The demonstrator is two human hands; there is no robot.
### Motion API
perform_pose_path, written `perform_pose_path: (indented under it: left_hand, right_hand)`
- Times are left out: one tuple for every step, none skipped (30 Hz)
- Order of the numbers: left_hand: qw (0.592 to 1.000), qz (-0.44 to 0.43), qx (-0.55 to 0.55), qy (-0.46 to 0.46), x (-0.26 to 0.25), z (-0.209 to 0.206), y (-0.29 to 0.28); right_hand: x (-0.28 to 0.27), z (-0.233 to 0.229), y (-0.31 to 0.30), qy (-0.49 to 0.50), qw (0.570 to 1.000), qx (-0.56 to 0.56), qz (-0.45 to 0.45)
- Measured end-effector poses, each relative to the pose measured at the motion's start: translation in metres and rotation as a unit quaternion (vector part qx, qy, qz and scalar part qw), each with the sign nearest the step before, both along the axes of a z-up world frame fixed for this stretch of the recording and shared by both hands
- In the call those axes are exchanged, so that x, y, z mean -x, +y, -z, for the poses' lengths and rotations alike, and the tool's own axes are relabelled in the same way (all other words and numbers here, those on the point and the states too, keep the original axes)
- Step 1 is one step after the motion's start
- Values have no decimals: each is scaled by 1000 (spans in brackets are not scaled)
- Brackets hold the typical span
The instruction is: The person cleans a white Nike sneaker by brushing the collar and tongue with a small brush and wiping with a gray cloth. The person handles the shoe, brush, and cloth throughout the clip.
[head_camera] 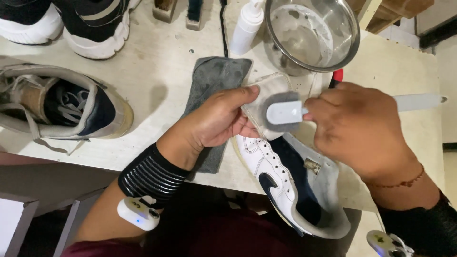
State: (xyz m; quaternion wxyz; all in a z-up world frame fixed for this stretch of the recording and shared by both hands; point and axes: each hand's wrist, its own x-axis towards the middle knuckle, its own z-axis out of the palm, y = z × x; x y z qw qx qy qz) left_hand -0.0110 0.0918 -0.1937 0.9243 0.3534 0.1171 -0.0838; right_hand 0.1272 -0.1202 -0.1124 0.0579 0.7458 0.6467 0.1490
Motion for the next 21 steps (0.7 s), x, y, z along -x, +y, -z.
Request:
perform_pose_path:
  left_hand:
    - [1000,2,0,1,0,0,0]
    - [1000,10,1,-5,0,1,-1]
    - [1000,20,0,-14,-2,0,-1]
    - [1000,23,0,-15,-2,-3,-3]
    - [1000,17,15,0,-1,-6,-2]
    - [999,11,30,15,1,-9,-2]
    - [999,9,30,16,0,-5,-1]
    - [1000,16,17,4,0,-1,-1]
    - [1000,22,3,-8,-1,3,1]
    - [1000,20,3,-9,-3,4,2]
    - [999,31,6,-23,-4,6,1]
    - [998,41,10,-38,-5,7,0]
    - [998,43,9,-38,-4,3,-1]
    - [999,34,7,-23,-3,0,-1]
    - [1000,23,5,-8,0,-4,-1]
    - [1000,22,4,-8,-1,0,0]
    - [1000,15,26,-1,-2,4,0]
    - [999,9,49,6,-3,8,0]
    - [999,8,49,5,-4,8,1]
    - [999,19,30,-5,-6,9,1]
    - [999,30,12,-12,-6,10,-1]
  right_hand:
    - [0,1,4,1,1000,0,2]
    - [-1,2,8,-27,999,33,-3]
    - [-3,3,12,-57,996,65,-6]
    - [0,4,12,-58,996,65,-3]
    - [2,7,15,-56,996,42,-56]
    - [5,10,17,-54,992,19,-109]
    - [4,6,13,-53,992,19,-111]
    - [2,2,8,-18,996,20,-83]
    - [1,-2,4,17,998,21,-55]
    - [-2,-2,5,16,998,20,-57]
    - [-2,-2,5,-28,999,14,-38]
    - [-4,-1,5,-72,997,9,-19]
    - [2,3,9,-73,997,8,-17]
    - [7,6,14,-56,997,-14,-41]
    - [12,10,20,-40,996,-36,-69]
    - [9,5,17,-40,996,-37,-70]
    - [5,1,14,-17,996,3,-92]
    - [2,-3,11,6,992,43,-115]
    - [-2,-3,5,5,992,44,-116]
    - [-5,-2,-1,-26,998,38,-53]
    - [-8,0,-8,-53,998,32,11]
